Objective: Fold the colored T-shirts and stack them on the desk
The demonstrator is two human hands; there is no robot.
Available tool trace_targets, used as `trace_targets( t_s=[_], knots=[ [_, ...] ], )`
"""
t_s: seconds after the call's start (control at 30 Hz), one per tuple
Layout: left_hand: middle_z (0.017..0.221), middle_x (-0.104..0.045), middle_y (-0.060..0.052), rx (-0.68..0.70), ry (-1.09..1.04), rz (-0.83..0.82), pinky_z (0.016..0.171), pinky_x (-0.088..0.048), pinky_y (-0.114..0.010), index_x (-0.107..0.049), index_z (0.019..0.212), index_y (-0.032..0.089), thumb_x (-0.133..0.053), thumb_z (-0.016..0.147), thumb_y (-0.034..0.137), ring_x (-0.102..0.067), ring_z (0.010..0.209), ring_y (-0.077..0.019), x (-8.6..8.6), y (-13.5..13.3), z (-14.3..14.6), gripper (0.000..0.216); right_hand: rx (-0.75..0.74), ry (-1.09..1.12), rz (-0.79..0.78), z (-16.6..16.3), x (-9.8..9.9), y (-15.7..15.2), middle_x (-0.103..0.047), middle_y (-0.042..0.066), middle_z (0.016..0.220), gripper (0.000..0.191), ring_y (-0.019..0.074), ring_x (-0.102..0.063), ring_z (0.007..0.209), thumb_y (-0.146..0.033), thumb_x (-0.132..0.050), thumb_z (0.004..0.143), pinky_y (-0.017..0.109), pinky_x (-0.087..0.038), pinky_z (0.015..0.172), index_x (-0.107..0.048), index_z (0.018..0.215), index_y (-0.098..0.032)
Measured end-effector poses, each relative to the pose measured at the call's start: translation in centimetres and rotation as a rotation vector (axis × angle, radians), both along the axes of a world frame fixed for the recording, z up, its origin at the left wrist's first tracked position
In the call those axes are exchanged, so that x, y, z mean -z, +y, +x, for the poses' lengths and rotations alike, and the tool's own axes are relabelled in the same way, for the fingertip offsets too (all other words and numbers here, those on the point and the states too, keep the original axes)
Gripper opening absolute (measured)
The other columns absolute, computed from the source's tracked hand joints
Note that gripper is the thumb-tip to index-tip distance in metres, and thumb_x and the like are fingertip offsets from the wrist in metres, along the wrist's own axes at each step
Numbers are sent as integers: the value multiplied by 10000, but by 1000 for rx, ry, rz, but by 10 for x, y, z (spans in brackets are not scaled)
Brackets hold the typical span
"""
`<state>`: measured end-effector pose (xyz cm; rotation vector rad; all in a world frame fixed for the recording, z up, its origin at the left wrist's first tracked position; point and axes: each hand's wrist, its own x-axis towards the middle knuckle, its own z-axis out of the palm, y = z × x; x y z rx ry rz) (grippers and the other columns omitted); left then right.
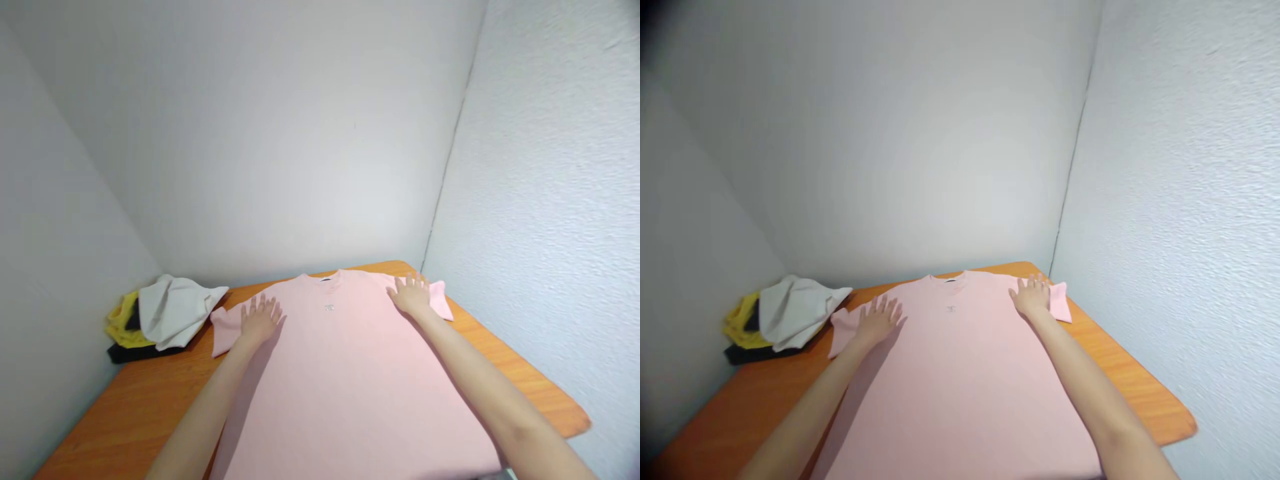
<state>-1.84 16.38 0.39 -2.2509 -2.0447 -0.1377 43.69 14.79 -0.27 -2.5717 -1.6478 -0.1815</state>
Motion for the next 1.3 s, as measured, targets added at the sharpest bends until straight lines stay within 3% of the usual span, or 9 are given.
trace_targets(
  t_s=[0.17,0.37,0.5,0.63,0.73,0.9,1.07,1.17,1.3],
  knots=[
    [1593,-125,-73,-46,-66,-120,1030,-158,-756,-249,1502,338,-174,898,689,-108,1436,-431,21,16,14,702,26,130,-89,9,21,15,-131,113,1581,768,468,-99,1397,-756,-269,876,669,-77,1056,-268,1512,-327],
    [1599,-82,-28,-70,-87,-123,1057,-145,-734,-206,1504,372,-141,883,712,-74,1450,-394,28,33,17,711,-7,162,-45,17,26,35,-66,75,1596,767,429,-5,1418,-775,-231,870,645,-30,1079,-237,1514,-358],
    [1597,-101,-56,-92,-71,-81,1060,-153,-724,-221,1509,336,-149,912,656,-93,1449,-391,26,35,24,681,-46,141,19,15,22,38,-115,104,1586,722,433,-39,1414,-715,-246,907,651,-40,1075,-299,1503,-311],
    [1588,-151,-85,-85,-45,-66,1071,-177,-697,-271,1499,308,-184,946,577,-159,1436,-397,19,31,25,622,-135,87,108,6,8,26,-191,147,1561,636,359,-131,1419,-560,-283,969,568,-93,1114,-343,1482,-189],
    [1585,-149,-123,-13,7,-9,1125,-55,-644,-255,1510,235,-217,971,501,-90,1456,-360,9,22,29,602,-190,27,195,2,-7,6,-215,173,1547,582,296,-126,1428,-436,-319,986,519,-55,1138,-323,1469,-110],
    [1598,-74,-105,386,111,253,1150,-29,-594,-210,1520,193,-218,998,423,-26,1474,-289,-10,-46,51,571,-241,-10,225,23,-26,-71,-369,179,1465,503,329,-256,1373,-370,-442,943,526,-143,1118,-445,1377,-116],
    [1592,-158,-26,659,107,184,1168,-69,-544,-166,1525,287,-262,984,420,-108,1470,-245,-16,-163,45,565,-324,24,198,54,-38,-194,-631,125,1018,284,249,-562,980,-369,-471,929,350,-404,887,-625,1009,-144],
    [1578,-210,-7,590,97,175,1162,-89,-547,-175,1523,291,-265,961,427,-137,1465,-247,3,-209,22,586,-313,86,201,57,-28,-256,-598,72,780,298,212,-549,765,-400,-464,932,324,-394,725,-580,767,-181],
    [1570,-223,-38,393,82,127,1139,-172,-561,-244,1512,206,-232,937,456,-149,1462,-264,42,-231,-2,627,-256,149,183,41,6,-298,-570,56,734,347,217,-515,719,-468,-471,923,335,-361,686,-559,728,-195]
  ],
)
